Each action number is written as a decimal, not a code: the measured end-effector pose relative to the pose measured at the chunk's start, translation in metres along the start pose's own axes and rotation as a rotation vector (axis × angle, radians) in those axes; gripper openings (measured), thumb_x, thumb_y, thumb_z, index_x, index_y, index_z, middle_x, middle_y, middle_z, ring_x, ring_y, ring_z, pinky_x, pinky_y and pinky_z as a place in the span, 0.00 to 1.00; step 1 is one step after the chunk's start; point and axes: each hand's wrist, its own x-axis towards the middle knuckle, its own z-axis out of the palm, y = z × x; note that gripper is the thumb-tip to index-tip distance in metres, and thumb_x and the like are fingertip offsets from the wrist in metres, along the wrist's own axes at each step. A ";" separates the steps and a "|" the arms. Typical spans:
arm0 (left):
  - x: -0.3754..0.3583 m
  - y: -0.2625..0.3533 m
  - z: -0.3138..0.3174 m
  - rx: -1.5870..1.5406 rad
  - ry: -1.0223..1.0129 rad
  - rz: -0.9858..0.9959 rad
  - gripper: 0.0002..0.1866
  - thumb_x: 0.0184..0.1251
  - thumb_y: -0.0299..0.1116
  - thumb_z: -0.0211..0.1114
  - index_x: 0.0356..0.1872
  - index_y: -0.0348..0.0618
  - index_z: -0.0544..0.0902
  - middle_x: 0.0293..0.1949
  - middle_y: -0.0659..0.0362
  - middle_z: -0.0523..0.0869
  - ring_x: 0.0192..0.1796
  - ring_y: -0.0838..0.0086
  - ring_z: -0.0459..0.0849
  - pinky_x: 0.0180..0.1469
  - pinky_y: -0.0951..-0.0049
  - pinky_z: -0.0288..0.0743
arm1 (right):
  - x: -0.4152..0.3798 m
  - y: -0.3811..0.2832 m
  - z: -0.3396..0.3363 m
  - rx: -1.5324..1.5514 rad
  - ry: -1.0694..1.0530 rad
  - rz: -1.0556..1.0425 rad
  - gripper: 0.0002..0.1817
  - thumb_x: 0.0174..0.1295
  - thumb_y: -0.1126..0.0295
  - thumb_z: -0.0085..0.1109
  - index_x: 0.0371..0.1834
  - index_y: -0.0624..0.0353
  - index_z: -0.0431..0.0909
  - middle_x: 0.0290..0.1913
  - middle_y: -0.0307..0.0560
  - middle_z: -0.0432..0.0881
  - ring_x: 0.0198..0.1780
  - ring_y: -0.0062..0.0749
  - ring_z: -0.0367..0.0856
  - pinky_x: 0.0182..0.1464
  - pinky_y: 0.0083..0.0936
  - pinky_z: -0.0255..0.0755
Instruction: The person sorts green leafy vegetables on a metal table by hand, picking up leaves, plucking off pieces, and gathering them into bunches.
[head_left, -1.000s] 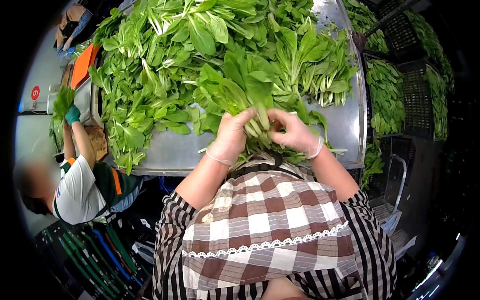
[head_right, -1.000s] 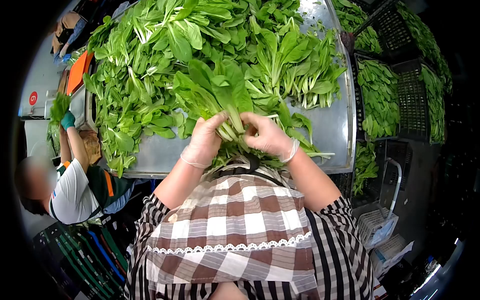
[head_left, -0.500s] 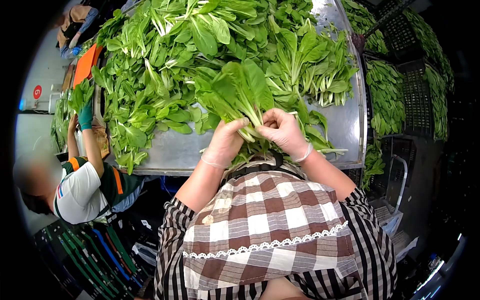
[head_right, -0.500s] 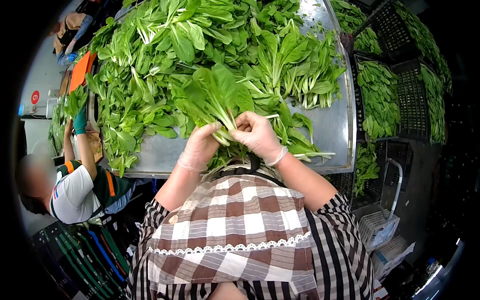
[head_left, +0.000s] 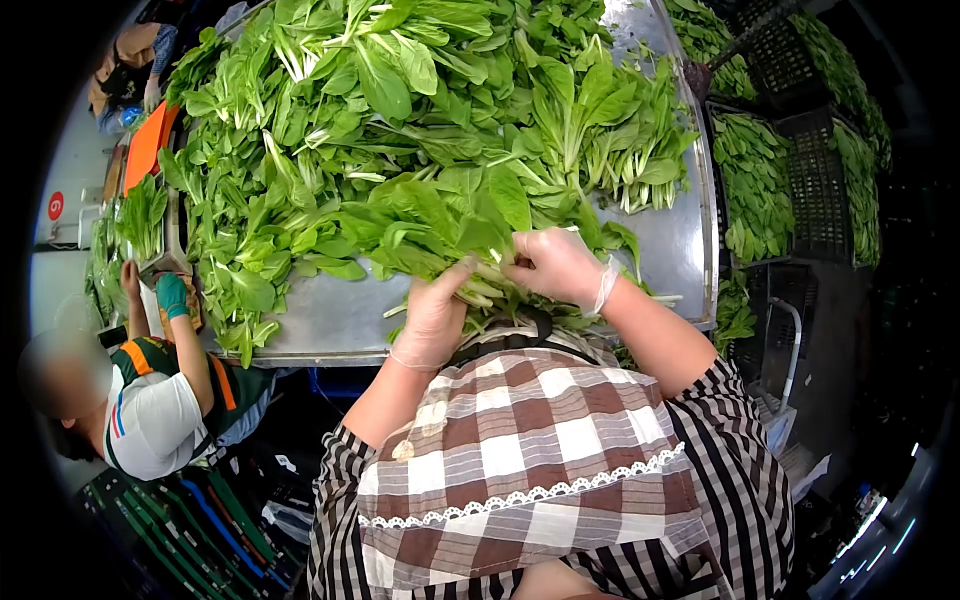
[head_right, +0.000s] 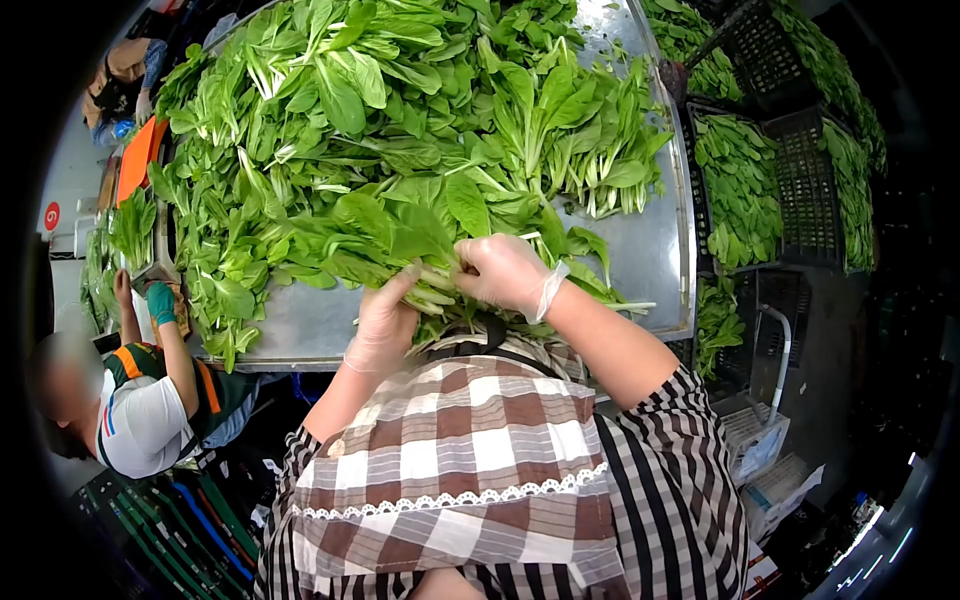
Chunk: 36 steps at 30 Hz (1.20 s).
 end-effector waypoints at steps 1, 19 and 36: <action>0.000 0.001 -0.002 -0.013 0.010 0.032 0.22 0.64 0.21 0.64 0.59 0.39 0.73 0.52 0.58 0.81 0.53 0.70 0.81 0.55 0.68 0.76 | 0.002 0.004 0.002 -0.100 -0.033 0.034 0.11 0.55 0.61 0.65 0.30 0.58 0.83 0.29 0.55 0.85 0.32 0.51 0.85 0.36 0.42 0.78; 0.025 0.014 -0.011 -0.110 -0.131 -0.124 0.19 0.67 0.31 0.66 0.58 0.42 0.75 0.47 0.57 0.83 0.51 0.69 0.82 0.57 0.59 0.80 | 0.056 0.142 -0.028 0.064 0.502 0.598 0.23 0.57 0.48 0.69 0.34 0.61 0.83 0.30 0.53 0.86 0.26 0.34 0.82 0.36 0.33 0.79; 0.031 0.004 0.011 0.107 -0.036 -0.087 0.23 0.64 0.31 0.71 0.56 0.28 0.77 0.46 0.52 0.86 0.48 0.69 0.85 0.53 0.66 0.79 | -0.009 0.004 0.013 0.509 0.124 0.138 0.13 0.69 0.64 0.61 0.39 0.67 0.81 0.27 0.41 0.83 0.26 0.18 0.77 0.28 0.17 0.71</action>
